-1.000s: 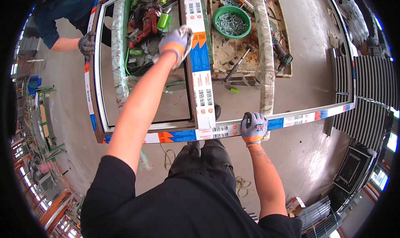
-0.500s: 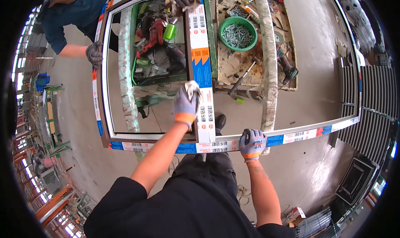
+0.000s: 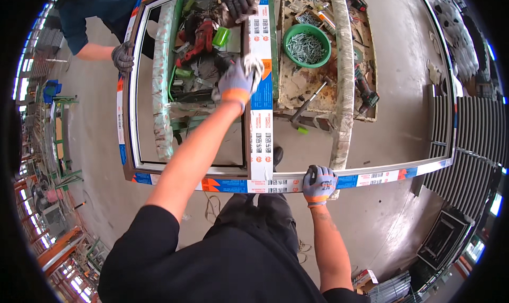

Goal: Assembling, drilling, and stacking metal window frames in a fabrication environment.

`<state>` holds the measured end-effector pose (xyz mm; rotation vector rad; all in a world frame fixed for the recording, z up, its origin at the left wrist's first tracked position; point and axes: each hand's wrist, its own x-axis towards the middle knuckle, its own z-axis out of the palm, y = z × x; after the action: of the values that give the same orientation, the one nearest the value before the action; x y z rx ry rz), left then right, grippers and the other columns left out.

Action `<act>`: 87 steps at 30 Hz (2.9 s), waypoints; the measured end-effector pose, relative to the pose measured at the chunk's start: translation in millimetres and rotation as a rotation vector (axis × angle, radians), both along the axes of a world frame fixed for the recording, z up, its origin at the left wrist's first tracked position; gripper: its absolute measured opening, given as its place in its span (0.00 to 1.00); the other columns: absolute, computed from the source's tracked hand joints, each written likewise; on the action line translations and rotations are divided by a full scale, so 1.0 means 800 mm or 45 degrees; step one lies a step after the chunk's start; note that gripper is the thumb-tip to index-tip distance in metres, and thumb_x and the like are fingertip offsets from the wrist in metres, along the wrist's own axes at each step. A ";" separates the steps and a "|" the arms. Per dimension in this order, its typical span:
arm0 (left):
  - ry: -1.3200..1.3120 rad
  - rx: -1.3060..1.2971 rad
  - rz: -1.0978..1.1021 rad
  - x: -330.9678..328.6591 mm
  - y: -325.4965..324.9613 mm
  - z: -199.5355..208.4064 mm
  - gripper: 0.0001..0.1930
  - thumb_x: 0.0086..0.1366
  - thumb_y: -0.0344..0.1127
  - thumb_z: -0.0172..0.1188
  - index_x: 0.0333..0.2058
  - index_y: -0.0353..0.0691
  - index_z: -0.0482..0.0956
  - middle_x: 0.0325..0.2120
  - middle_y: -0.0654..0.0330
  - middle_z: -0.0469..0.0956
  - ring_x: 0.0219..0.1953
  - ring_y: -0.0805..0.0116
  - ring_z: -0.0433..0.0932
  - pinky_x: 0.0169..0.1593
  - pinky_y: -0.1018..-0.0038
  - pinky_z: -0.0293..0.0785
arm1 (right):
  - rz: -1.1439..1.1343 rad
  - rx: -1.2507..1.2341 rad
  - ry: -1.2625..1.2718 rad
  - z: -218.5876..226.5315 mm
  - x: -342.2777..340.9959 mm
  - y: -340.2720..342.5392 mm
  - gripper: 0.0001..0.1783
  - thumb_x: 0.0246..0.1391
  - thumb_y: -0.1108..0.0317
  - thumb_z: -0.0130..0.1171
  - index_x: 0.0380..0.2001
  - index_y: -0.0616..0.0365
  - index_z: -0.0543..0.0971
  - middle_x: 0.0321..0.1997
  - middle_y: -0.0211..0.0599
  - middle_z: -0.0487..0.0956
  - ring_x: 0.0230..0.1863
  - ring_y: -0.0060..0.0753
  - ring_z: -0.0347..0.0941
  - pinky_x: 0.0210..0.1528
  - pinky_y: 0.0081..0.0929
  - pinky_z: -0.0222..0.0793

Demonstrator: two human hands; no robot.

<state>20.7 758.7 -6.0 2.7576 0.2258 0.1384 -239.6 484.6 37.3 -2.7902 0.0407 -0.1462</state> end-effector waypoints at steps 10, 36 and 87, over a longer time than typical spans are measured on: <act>0.115 0.110 -0.619 -0.185 0.006 0.024 0.26 0.58 0.51 0.60 0.51 0.45 0.74 0.43 0.56 0.76 0.48 0.57 0.76 0.47 0.63 0.73 | -0.019 -0.064 0.049 0.001 -0.004 0.001 0.05 0.46 0.66 0.60 0.29 0.49 0.81 0.32 0.33 0.79 0.38 0.43 0.74 0.45 0.40 0.64; -0.226 0.257 -0.726 -0.139 0.003 0.028 0.15 0.62 0.44 0.55 0.42 0.41 0.74 0.28 0.61 0.74 0.34 0.64 0.74 0.37 0.67 0.70 | -0.067 -0.084 0.049 0.000 -0.015 0.006 0.04 0.49 0.65 0.59 0.27 0.50 0.81 0.30 0.34 0.79 0.39 0.43 0.74 0.46 0.40 0.64; 0.081 0.295 -0.893 0.080 -0.041 0.044 0.30 0.62 0.66 0.49 0.50 0.48 0.74 0.40 0.55 0.78 0.42 0.58 0.79 0.42 0.61 0.75 | -0.055 0.008 0.000 -0.005 -0.007 -0.004 0.07 0.42 0.68 0.60 0.29 0.49 0.80 0.32 0.34 0.80 0.38 0.43 0.75 0.47 0.41 0.64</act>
<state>84.3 725.5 28.9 2.8838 -0.7810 -0.1166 -245.0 481.5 33.3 -2.7844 0.1016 -0.1560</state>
